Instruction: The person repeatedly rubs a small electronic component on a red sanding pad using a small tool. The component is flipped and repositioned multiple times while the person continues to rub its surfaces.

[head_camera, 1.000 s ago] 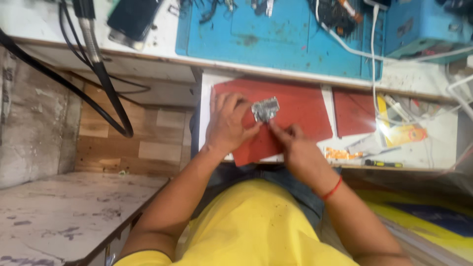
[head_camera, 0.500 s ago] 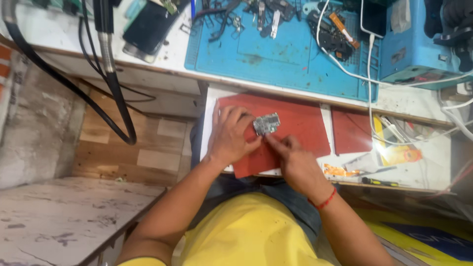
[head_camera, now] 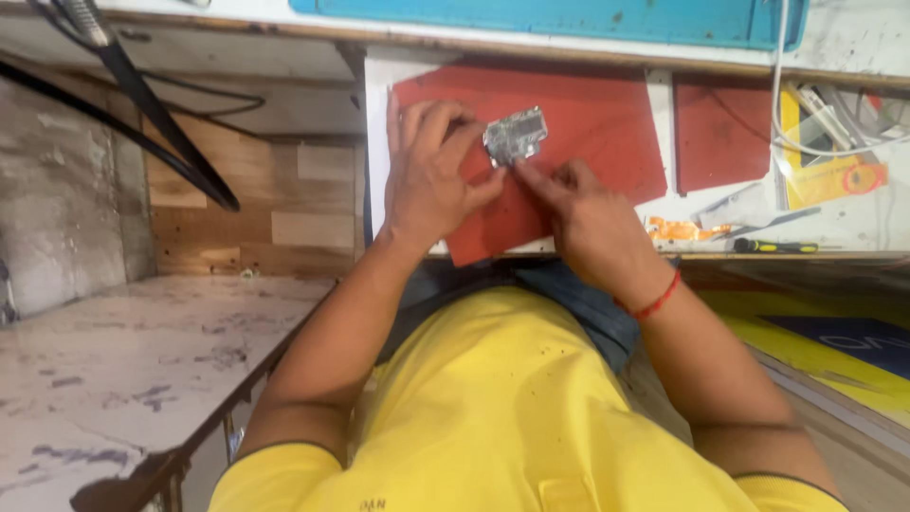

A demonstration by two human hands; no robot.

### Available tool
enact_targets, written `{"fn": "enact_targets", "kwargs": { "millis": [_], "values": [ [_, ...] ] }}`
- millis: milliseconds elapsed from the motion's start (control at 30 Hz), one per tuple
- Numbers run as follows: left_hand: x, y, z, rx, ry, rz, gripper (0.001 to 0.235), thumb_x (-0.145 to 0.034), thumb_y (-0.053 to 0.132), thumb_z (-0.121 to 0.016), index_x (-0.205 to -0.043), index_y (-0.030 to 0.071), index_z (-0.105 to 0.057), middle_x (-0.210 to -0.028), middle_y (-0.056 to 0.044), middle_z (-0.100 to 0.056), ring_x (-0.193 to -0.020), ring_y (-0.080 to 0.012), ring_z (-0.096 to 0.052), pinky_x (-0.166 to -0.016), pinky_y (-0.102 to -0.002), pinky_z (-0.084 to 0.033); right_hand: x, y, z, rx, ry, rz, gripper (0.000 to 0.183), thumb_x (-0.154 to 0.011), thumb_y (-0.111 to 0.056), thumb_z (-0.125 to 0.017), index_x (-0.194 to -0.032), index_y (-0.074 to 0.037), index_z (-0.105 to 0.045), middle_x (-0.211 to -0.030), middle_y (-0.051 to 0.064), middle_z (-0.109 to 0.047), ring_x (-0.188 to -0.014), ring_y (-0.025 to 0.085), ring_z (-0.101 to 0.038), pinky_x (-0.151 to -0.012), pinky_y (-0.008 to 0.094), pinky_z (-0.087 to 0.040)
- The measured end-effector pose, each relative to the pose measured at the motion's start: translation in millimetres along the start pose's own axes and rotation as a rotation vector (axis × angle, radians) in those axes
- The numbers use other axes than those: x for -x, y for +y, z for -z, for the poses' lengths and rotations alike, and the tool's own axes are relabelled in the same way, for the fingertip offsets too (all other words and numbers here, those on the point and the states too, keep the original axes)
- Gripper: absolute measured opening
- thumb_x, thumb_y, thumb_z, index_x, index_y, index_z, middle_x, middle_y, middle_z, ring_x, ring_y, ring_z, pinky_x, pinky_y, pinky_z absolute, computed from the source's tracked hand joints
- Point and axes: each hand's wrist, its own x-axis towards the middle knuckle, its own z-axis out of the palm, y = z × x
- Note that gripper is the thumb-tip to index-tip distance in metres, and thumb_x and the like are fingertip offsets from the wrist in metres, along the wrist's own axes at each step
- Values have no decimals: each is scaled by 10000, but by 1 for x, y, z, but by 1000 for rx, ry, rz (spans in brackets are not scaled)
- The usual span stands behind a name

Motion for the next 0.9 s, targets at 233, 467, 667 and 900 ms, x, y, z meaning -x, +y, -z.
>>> {"fn": "enact_targets", "kwargs": {
  "millis": [233, 467, 667, 900],
  "values": [
    [3, 2, 1, -67, 43, -36, 452, -734, 294, -928, -1075, 58, -747, -1170, -61, -608, -1178, -296, -528, -1193, -597, -259, 7, -10, 3, -68, -36, -62, 720, -835, 80, -494, -1518, -145, -537, -1109, 247, -616, -883, 454, -659, -749, 532, -546],
    [2, -2, -5, -49, 31, -40, 427, -738, 236, -945, -1074, 40, -767, -1149, -44, -625, -1170, -262, -536, -1173, -526, -324, 0, -17, 1, -51, -19, -103, 673, -881, 77, -490, -1529, -104, -511, -1121, 262, -602, -882, 464, -659, -739, 532, -546],
    [4, -1, -5, -4, -1, -12, 434, -773, 228, -940, -1121, 37, -764, -1198, -57, -620, -1201, -288, -528, -1151, -493, -356, 0, -18, -7, -48, -7, -167, 628, -921, 64, -499, -1531, -87, -503, -1164, 255, -611, -881, 473, -652, -738, 546, -534],
    [8, 1, -1, -42, -5, -24, 417, -782, 260, -949, -1104, 67, -767, -1212, -42, -610, -1226, -293, -528, -1254, -632, -200, 8, -16, -11, -57, 37, -120, 636, -893, 54, -502, -1506, -115, -533, -1186, 266, -601, -901, 480, -640, -754, 539, -541]
  ]
}}
